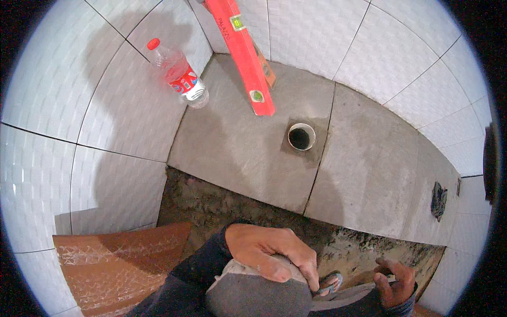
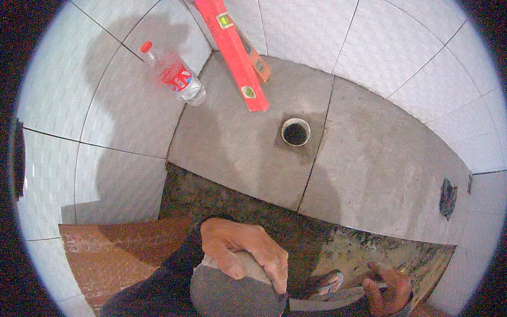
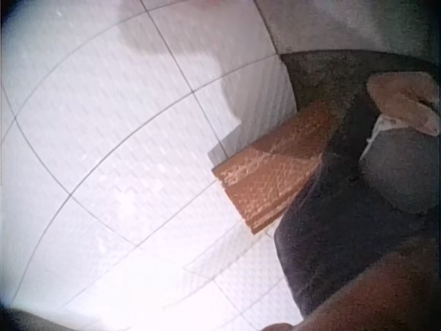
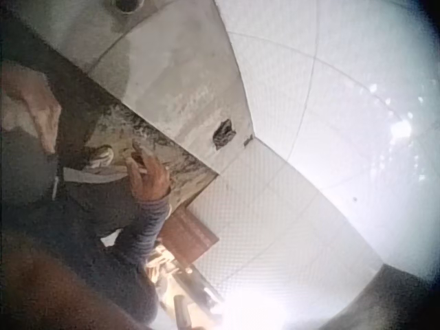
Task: The person spreads cement on the floor using a trowel, places a large tile, and secures it with a rubber mallet. They then use a spirit level to check alignment and a marker to outline a cut around a pipe. Finally, they lift the tile to apply more cement underneath.
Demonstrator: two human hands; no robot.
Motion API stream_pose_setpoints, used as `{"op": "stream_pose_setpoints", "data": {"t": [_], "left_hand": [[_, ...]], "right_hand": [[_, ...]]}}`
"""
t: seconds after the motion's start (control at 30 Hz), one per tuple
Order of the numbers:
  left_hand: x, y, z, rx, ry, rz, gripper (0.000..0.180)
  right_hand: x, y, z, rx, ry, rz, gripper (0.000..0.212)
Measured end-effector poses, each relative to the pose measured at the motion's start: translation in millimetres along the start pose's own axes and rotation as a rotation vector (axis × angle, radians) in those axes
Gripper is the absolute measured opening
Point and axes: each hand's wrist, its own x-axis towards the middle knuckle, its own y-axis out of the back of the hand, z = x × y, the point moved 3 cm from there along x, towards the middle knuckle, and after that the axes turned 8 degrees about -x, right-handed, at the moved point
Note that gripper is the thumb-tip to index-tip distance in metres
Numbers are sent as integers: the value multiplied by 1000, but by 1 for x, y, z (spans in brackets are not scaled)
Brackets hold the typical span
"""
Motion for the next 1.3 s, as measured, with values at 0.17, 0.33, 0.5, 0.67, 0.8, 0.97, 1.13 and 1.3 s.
{"op": "stream_pose_setpoints", "data": {"t": [0.17, 0.33, 0.5, 0.67, 0.8, 0.97, 1.13, 1.3], "left_hand": [[-41, 68, 75, 1032, 12, 1295, 22], [-51, 206, 195, 1448, -771, 1505, 44], [-82, 353, 251, 938, -579, 1290, 39], [-91, 380, 272, 610, -649, 1088, 43], [-65, 358, 254, 722, -703, 1128, 57], [-32, 269, 241, 855, -667, 1111, 59], [50, 171, 211, 1048, -312, 1020, 54], [184, 131, 153, 1594, 173, 716, 49]], "right_hand": [[-10, 1, -2, 10, -30, 34, 32], [-14, 4, -8, 73, 0, 120, 34], [-18, -10, 8, 61, 39, 218, 34], [-18, 0, -4, 57, -17, 102, 37], [-31, 0, -5, 122, -27, 106, 35], [-39, 8, -9, 122, 30, 122, 34], [-56, 18, -2, 159, 109, 156, 35], [-74, 25, 14, 229, 202, 179, 36]]}}
